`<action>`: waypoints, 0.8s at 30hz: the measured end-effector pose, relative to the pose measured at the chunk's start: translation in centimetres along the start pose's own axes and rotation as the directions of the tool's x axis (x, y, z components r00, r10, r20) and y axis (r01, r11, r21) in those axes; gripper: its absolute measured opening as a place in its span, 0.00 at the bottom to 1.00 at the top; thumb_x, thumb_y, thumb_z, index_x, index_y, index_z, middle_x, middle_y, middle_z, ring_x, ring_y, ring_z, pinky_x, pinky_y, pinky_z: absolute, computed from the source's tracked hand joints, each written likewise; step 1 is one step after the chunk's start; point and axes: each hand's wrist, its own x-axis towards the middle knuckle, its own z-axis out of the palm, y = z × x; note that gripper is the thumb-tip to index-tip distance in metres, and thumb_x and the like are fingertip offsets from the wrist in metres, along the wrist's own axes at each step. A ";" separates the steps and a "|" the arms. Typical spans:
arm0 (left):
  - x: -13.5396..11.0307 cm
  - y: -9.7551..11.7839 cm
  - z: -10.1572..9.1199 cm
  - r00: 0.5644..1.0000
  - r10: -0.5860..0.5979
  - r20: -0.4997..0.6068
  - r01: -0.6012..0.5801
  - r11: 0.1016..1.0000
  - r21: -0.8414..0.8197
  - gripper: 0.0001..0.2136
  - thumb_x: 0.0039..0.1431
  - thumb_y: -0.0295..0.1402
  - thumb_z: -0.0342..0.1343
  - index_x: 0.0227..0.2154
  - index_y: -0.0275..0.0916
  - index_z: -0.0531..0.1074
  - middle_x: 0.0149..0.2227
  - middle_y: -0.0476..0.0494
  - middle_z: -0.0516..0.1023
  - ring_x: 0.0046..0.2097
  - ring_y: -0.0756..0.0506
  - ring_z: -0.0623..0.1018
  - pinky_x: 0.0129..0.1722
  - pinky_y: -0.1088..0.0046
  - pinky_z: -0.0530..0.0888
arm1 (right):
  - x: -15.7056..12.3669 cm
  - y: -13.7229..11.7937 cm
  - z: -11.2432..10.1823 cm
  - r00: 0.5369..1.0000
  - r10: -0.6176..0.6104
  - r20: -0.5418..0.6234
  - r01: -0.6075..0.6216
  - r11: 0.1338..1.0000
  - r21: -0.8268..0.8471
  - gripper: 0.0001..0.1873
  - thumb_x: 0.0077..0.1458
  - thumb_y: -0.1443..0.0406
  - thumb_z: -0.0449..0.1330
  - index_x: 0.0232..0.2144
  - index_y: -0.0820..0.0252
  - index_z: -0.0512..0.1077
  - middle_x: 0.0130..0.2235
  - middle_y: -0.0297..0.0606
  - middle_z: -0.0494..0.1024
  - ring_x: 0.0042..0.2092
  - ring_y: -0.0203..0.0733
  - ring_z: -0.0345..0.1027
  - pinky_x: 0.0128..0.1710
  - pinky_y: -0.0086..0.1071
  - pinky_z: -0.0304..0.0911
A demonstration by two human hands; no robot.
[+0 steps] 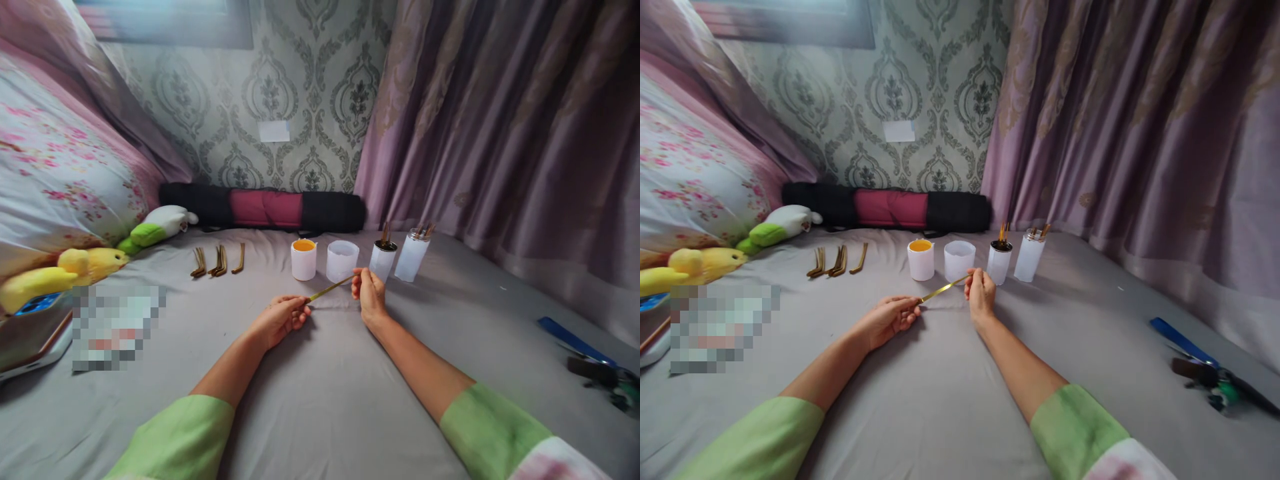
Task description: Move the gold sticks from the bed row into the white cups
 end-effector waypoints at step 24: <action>-0.3 0.5 -0.7 0.999 -0.019 0.033 0.023 0.993 -0.117 0.02 0.49 0.23 0.52 0.28 0.31 0.66 0.23 0.43 0.72 0.21 0.55 0.70 0.17 0.84 0.67 | 0.0 -1.0 -0.5 0.999 0.014 -0.032 -0.015 0.999 -0.040 0.10 0.43 0.59 0.54 0.25 0.62 0.65 0.19 0.30 0.67 0.16 0.26 0.55 0.11 0.21 0.47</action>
